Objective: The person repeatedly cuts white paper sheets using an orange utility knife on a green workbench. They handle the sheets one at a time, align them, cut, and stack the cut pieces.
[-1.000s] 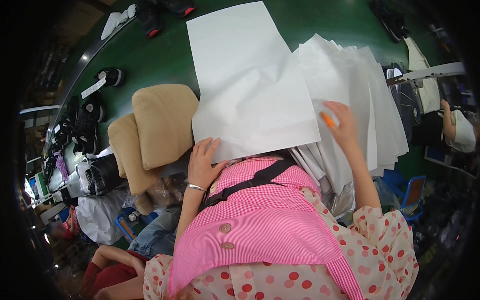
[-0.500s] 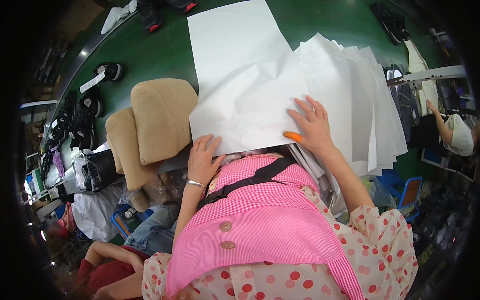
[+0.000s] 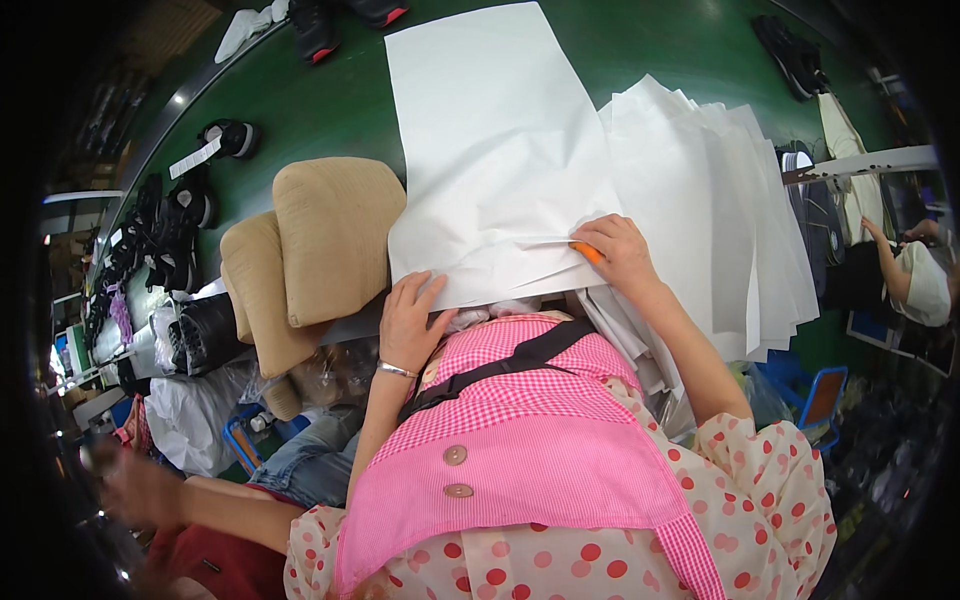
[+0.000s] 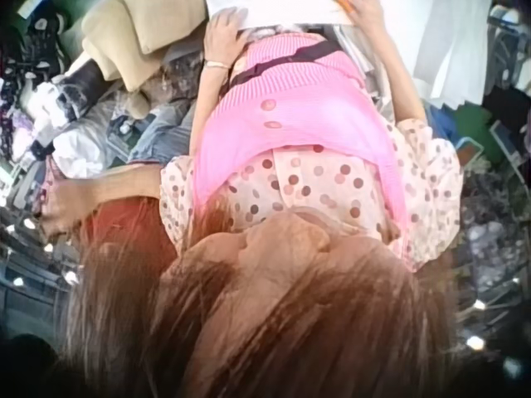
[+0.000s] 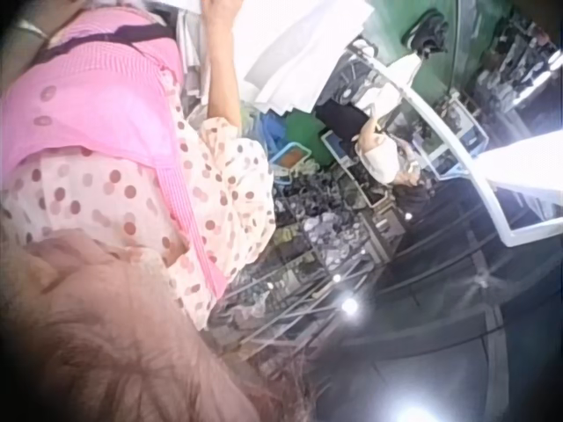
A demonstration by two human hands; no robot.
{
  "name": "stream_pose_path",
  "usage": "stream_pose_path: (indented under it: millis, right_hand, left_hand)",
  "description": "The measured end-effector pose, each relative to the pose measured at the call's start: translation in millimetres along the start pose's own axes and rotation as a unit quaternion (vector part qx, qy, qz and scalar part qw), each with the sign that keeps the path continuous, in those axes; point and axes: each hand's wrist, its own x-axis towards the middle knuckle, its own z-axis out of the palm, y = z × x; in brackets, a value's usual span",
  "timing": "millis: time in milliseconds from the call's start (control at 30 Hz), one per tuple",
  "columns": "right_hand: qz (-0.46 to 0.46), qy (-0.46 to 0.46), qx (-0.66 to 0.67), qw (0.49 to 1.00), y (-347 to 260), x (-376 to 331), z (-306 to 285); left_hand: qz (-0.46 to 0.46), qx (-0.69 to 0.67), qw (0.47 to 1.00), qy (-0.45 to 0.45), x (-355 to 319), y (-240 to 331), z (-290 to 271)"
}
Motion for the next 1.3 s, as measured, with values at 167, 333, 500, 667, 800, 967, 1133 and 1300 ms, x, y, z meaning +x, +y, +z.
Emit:
stream_pose_path:
  millis: [167, 333, 500, 667, 800, 967, 1133, 1300]
  right_hand:
    - [-0.03, -0.005, -0.02, 0.999, -9.5, 19.8, -23.1]
    - [-0.027, -0.017, -0.034, 0.999, -21.1, 36.9, -50.8]
    - [-0.006, 0.006, -0.018, 1.0, -29.2, 50.9, -77.5]
    - [0.031, 0.048, 0.037, 0.998, -41.0, 56.4, -110.4]
    - [0.022, 0.089, 0.063, 0.994, -49.7, 59.6, -128.7]
    - [0.036, 0.082, -0.054, 0.994, -50.8, 62.6, -138.9]
    - [-0.044, 0.067, -0.135, 0.988, -105.6, 81.2, -142.1]
    - [-0.074, 0.075, -0.047, 0.993, -117.2, 96.5, -104.9]
  left_hand:
    - [0.015, 0.002, 0.999, 0.046, 3.8, 3.3, -10.4]
    - [-0.016, -0.037, 0.996, 0.076, 9.9, 7.7, -18.4]
    - [-0.025, -0.154, 0.985, 0.068, 15.1, 14.4, -36.3]
    - [-0.037, -0.23, 0.963, 0.138, 19.0, 13.4, -49.5]
    - [-0.069, -0.336, 0.919, 0.196, 33.5, 5.1, -43.2]
    - [-0.034, -0.356, 0.9, 0.249, 44.3, 1.3, -38.0]
    - [-0.04, -0.244, 0.928, 0.278, 58.6, 13.9, -48.5]
    - [-0.016, -0.277, 0.928, 0.25, 67.0, 27.7, -52.3]
